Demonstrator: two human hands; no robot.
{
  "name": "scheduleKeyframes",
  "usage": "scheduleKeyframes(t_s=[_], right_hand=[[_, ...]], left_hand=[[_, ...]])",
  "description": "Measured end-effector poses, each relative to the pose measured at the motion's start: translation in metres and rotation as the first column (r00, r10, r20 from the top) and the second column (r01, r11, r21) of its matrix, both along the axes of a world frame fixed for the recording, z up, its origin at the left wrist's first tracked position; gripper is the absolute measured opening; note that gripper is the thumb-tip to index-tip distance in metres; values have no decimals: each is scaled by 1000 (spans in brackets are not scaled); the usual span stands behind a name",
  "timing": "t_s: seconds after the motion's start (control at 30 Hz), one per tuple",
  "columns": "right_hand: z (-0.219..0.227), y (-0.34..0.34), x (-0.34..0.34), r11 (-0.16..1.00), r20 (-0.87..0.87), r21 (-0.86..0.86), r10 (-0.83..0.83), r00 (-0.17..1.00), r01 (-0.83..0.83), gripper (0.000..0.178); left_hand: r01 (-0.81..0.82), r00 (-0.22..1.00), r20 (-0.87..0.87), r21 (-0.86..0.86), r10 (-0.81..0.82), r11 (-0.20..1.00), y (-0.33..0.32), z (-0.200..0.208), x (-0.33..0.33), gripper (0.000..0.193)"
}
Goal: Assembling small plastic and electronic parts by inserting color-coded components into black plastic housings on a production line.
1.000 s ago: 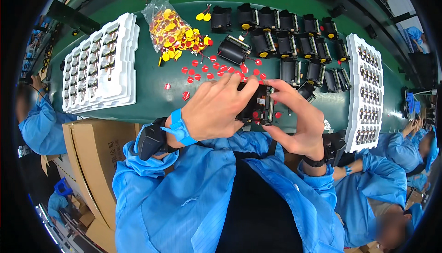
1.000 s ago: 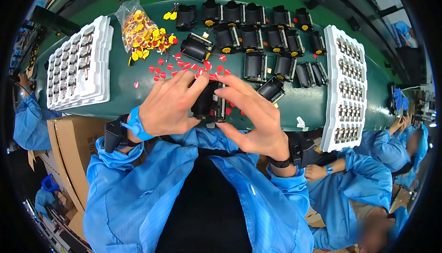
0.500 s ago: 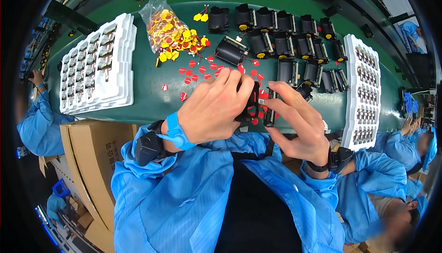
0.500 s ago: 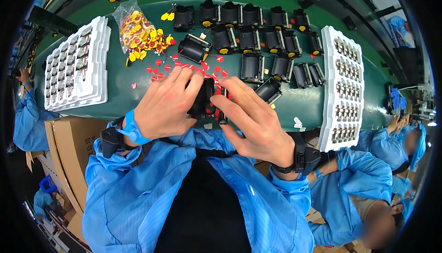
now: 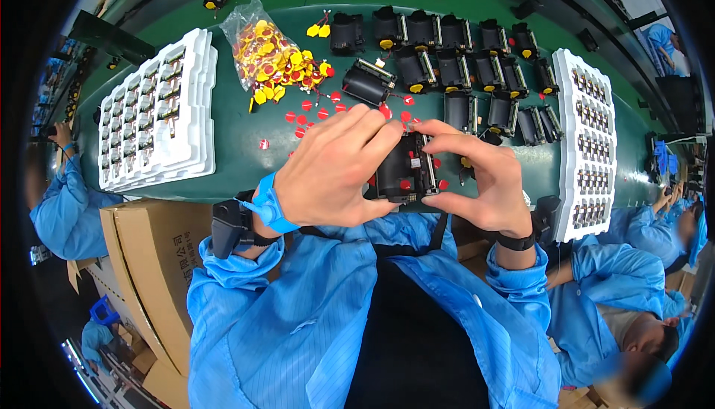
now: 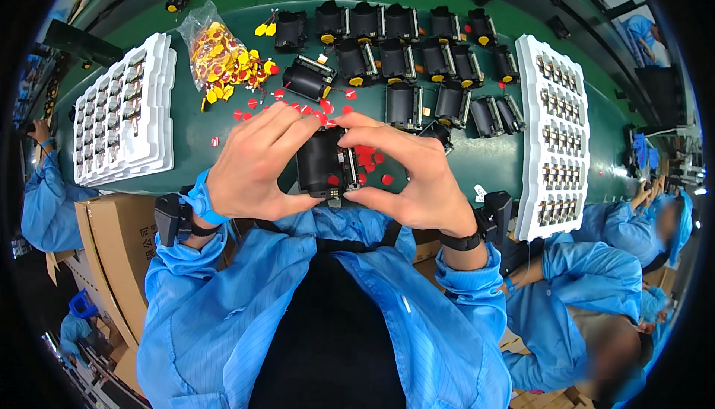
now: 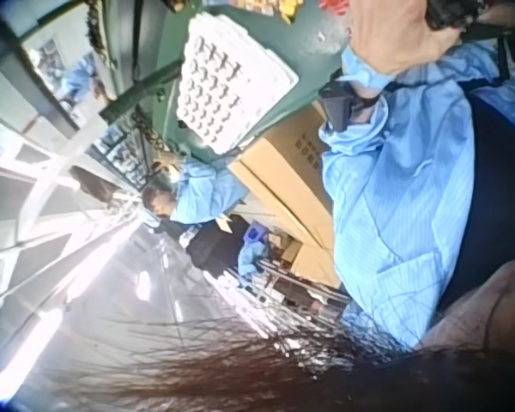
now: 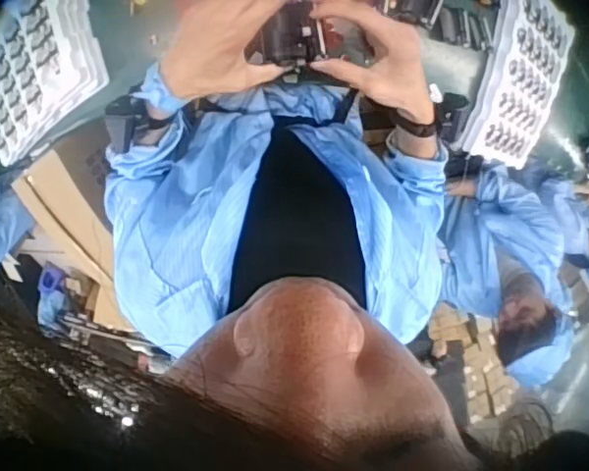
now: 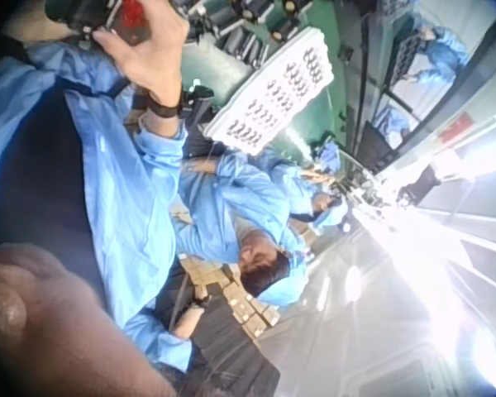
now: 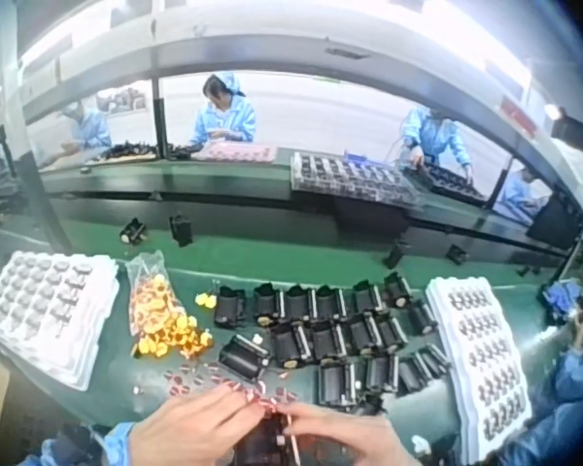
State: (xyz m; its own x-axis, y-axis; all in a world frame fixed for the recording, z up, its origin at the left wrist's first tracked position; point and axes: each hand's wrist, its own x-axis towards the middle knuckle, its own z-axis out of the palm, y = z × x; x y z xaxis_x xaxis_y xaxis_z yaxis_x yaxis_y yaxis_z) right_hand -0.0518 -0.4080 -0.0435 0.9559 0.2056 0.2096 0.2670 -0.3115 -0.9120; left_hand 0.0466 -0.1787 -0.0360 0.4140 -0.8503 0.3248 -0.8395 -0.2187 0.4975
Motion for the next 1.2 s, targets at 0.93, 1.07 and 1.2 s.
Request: scheduleKeyframes(t_s=[0.93, 1.07, 1.2], right_hand=[[2, -2, -20, 999, 199, 2, -52, 979, 53, 55], [18, -5, -22, 958, 209, -287, 55, 976, 7, 69], [21, 19, -35, 891, 263, -449, 59, 963, 68, 89]], left_hand=[[91, 996, 0, -258, -94, 962, -13, 2, 2, 75], [87, 996, 43, -245, -79, 965, -21, 8, 1, 72], [41, 999, 31, -364, -32, 931, -29, 10, 1, 72]])
